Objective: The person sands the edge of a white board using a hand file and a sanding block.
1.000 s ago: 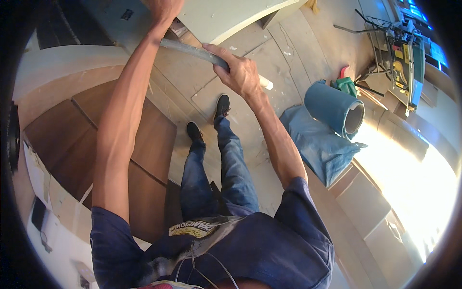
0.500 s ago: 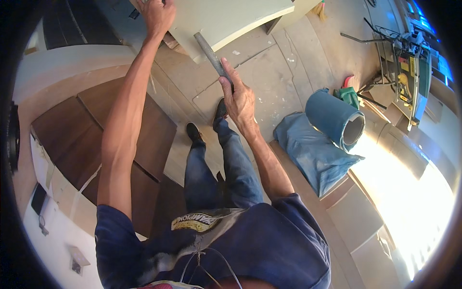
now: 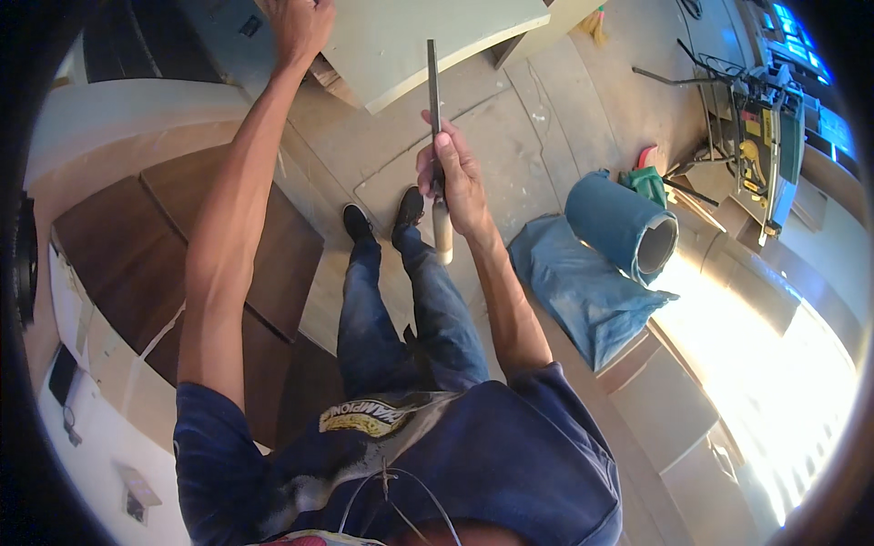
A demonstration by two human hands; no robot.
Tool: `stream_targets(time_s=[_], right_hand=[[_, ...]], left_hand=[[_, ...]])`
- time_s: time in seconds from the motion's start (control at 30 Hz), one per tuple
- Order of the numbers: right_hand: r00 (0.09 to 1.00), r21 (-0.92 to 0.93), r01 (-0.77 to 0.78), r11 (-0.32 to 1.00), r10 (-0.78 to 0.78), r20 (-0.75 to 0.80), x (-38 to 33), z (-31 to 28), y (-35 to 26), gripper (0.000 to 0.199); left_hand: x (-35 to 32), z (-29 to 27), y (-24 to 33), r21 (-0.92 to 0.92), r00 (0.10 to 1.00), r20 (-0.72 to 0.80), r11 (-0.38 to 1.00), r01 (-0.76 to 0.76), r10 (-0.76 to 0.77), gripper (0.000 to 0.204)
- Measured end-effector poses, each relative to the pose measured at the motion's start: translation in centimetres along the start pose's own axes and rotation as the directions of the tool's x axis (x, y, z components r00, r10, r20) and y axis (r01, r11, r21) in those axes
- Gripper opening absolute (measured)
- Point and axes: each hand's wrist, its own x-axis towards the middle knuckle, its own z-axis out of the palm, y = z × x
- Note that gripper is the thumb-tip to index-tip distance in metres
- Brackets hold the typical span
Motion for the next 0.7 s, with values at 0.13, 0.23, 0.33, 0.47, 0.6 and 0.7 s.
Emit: stream_targets(time_s=[0.13, 0.23, 0.33, 0.47, 0.6, 0.7], right_hand=[[0.954, -0.575, 0.051, 0.816, -0.211, -0.214, -1.0, 1.4, 0.7, 0.041], [0.904, -0.762, 0.079, 0.643, -0.368, -0.216, -1.1, 3.2, 0.5, 0.040], [0.884, -0.764, 0.165, 0.624, -0.437, -0.166, -0.3, 4.5, 1.2, 0.045], [0.879, -0.778, 0.124, 0.616, -0.431, -0.202, -0.2, 6.9, 2.3, 0.048], [0.872, -0.748, 0.093, 0.657, -0.417, -0.258, -0.6, 8.9, 3.5, 0.047], [0.807, -0.782, 0.160, 0.603, -0.536, -0.248, -0.3, 9.1, 4.7, 0.048]], left_hand=[[-0.3, 0.2, -1.1, 0.047, 0.999, -0.027, 0.998, -0.036, 0.037, 0.035], [-0.3, 0.3, -1.1, 0.019, 1.000, -0.004, 1.000, -0.013, 0.013, 0.036], [-0.3, 0.1, -0.6, 0.067, 1.000, -0.005, 0.998, 0.001, -0.001, 0.036], [-0.3, -0.1, -0.5, 0.004, 0.997, 0.045, 0.998, 0.058, -0.058, 0.037], [-0.9, -0.7, -0.6, 0.003, 0.996, 0.048, 0.997, 0.077, -0.077, 0.038], [-0.8, -0.4, 0.1, -0.070, 0.993, 0.079, 0.993, 0.093, -0.087, 0.038]])
